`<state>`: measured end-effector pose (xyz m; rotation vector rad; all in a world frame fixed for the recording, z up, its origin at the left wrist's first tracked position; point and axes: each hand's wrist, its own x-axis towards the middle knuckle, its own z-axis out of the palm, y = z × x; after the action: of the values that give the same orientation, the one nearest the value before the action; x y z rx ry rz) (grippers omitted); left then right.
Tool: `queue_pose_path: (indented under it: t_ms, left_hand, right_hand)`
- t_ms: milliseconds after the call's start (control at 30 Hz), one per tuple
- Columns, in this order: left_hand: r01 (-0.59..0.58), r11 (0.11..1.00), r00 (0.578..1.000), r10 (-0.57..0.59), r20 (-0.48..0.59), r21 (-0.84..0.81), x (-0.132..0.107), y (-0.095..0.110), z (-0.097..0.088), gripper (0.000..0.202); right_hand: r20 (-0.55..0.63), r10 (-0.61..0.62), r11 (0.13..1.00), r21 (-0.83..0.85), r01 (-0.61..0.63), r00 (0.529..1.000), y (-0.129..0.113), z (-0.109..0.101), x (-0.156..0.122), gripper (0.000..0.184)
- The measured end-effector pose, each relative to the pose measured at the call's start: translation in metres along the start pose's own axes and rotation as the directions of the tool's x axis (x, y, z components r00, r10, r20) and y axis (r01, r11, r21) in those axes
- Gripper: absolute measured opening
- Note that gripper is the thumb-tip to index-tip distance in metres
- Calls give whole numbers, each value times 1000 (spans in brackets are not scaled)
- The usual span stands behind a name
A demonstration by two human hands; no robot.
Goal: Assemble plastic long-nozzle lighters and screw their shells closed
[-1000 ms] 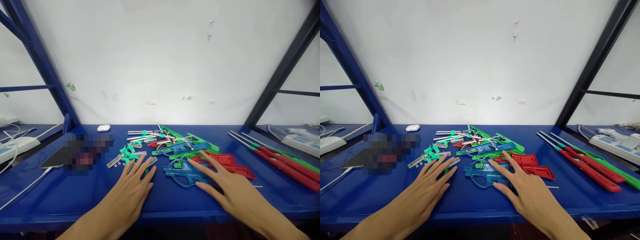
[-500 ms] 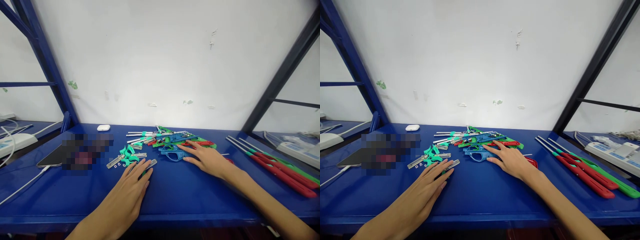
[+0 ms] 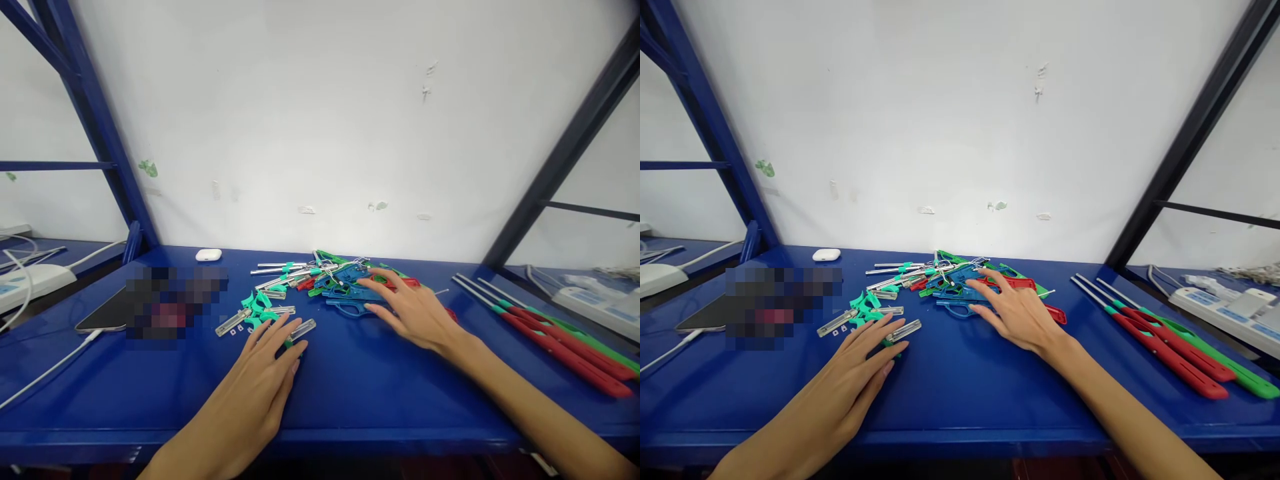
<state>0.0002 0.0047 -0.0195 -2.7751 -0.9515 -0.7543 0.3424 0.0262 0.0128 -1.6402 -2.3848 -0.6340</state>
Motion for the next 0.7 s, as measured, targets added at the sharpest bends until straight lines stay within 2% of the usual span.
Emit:
queue_pose_path:
  t_ms: [133,233,400,467,567,700]
  left_hand:
    - [6,1000,1000,-6,3,-17,3,-2,-3,41]
    - [7,1000,995,-8,97,12,26,-19,-12,40]
    - [38,999,973,-41,228,18,87,-77,-16,21]
    - [51,998,960,-55,276,22,105,-97,-10,32]
    - [48,998,947,-56,316,35,117,-116,0,36]
    - [24,999,943,-39,331,49,120,-124,7,35]
  right_hand:
    - [-10,-190,981,41,191,982,-15,-2,-4,52]
    - [-16,-283,956,80,283,959,-21,2,-5,48]
    - [-45,-287,949,119,291,957,-21,6,-5,48]
    - [-50,-285,949,127,289,957,-20,6,-5,49]
    - [-50,-286,947,139,290,957,-20,6,-5,49]
    - [-40,-278,948,151,281,960,-20,6,-5,47]
